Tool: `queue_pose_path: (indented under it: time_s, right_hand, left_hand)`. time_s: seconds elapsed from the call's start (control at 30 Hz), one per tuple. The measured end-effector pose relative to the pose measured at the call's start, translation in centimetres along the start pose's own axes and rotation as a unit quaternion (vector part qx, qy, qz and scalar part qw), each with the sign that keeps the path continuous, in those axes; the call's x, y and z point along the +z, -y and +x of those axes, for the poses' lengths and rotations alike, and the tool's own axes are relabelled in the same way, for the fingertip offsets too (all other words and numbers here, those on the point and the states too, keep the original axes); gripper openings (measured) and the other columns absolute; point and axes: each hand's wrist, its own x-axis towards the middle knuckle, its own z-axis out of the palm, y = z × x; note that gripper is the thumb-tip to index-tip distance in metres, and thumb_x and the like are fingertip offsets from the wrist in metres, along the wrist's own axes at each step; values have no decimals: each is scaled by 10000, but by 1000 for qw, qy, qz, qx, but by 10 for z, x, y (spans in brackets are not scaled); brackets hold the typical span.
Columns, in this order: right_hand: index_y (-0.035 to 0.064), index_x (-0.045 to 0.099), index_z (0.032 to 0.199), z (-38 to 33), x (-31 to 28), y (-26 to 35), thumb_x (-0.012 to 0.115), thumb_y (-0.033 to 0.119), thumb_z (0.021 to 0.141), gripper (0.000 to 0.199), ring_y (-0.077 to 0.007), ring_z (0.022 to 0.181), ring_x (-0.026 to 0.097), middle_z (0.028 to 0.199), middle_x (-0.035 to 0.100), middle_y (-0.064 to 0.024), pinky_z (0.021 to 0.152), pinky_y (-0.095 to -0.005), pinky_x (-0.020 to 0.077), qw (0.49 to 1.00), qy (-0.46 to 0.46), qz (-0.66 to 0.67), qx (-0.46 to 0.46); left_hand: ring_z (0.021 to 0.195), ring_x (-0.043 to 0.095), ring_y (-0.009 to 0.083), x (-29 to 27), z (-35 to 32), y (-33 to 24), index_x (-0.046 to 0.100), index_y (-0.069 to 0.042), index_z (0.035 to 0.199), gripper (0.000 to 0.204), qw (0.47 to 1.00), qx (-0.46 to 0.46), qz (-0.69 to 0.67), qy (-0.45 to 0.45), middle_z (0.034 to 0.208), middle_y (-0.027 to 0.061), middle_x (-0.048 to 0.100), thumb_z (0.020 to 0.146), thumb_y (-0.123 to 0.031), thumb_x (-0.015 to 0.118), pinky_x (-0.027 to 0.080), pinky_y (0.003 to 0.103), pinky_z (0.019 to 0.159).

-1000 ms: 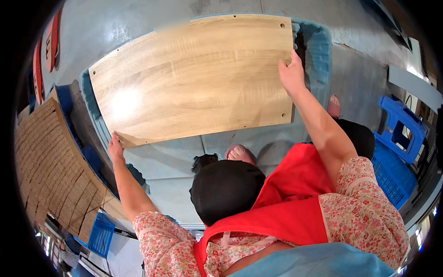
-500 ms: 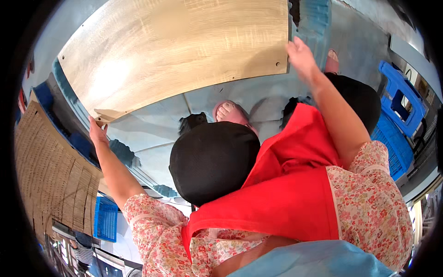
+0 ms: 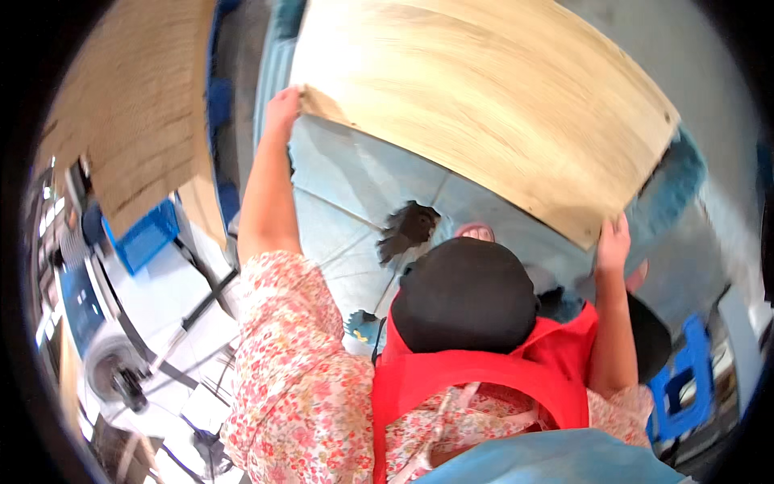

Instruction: The person takes wooden boards from a stack, places them onto a machine for processing, and then moves the processed boards onto a pallet.

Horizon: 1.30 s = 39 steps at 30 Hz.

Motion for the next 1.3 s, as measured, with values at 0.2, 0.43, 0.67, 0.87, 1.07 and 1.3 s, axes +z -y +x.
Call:
queue_pose_path:
  time_s: [0.2, 0.43, 0.67, 0.87, 1.07, 1.3]
  right_hand:
    - [-74, 382, 1276, -5, 10, 8, 502, 111, 867, 464, -300, 1172, 459, 1291, 469, -213, 995, -384, 339, 954, -92, -238, -157]
    - [-34, 493, 1121, 9, 53, 87, 573, 97, 782, 373, -348, 1307, 319, 1397, 350, -231, 1074, -485, 225, 798, -36, -333, -500]
    - [17, 556, 1047, 35, 105, 138, 615, 114, 762, 307, -300, 1297, 345, 1400, 381, -133, 1070, -478, 245, 768, 17, -358, -531]
    - [41, 591, 1011, 48, 106, 130, 624, 137, 750, 279, -269, 1299, 344, 1403, 381, -108, 1073, -468, 247, 758, -9, -382, -529]
    - [73, 614, 975, 51, 112, 129, 611, 151, 744, 244, -245, 1296, 352, 1399, 394, -90, 1073, -465, 247, 759, -17, -382, -527]
    - [87, 622, 940, 55, 112, 127, 595, 178, 750, 212, -234, 1289, 362, 1380, 420, -84, 1073, -461, 247, 757, -27, -382, -529]
  left_hand:
    - [868, 613, 339, -14, -8, 10, 631, 15, 946, 361, 979, 144, 133, -64, 900, 211, 647, 812, -317, 584, 466, 376, 753]
    - [845, 610, 349, -14, -29, 5, 611, 28, 944, 355, 962, 200, 164, -84, 901, 200, 648, 831, -305, 571, 465, 398, 743]
    - [934, 594, 341, -35, -16, 12, 626, -3, 1008, 369, 950, 143, 265, -85, 970, 200, 632, 824, -321, 597, 463, 401, 804]
    - [961, 557, 354, 7, -10, -68, 625, -53, 1055, 332, 873, 372, 284, -135, 1027, 184, 583, 779, -236, 655, 456, 421, 811]
    - [1076, 471, 346, 65, 41, -146, 616, -122, 1112, 374, 863, 428, 193, -185, 1165, 173, 507, 777, -281, 663, 401, 420, 914]
    - [1224, 326, 331, 107, 52, -202, 605, -170, 1157, 463, 945, 196, 188, -181, 1348, 134, 354, 749, -379, 675, 325, 426, 1005]
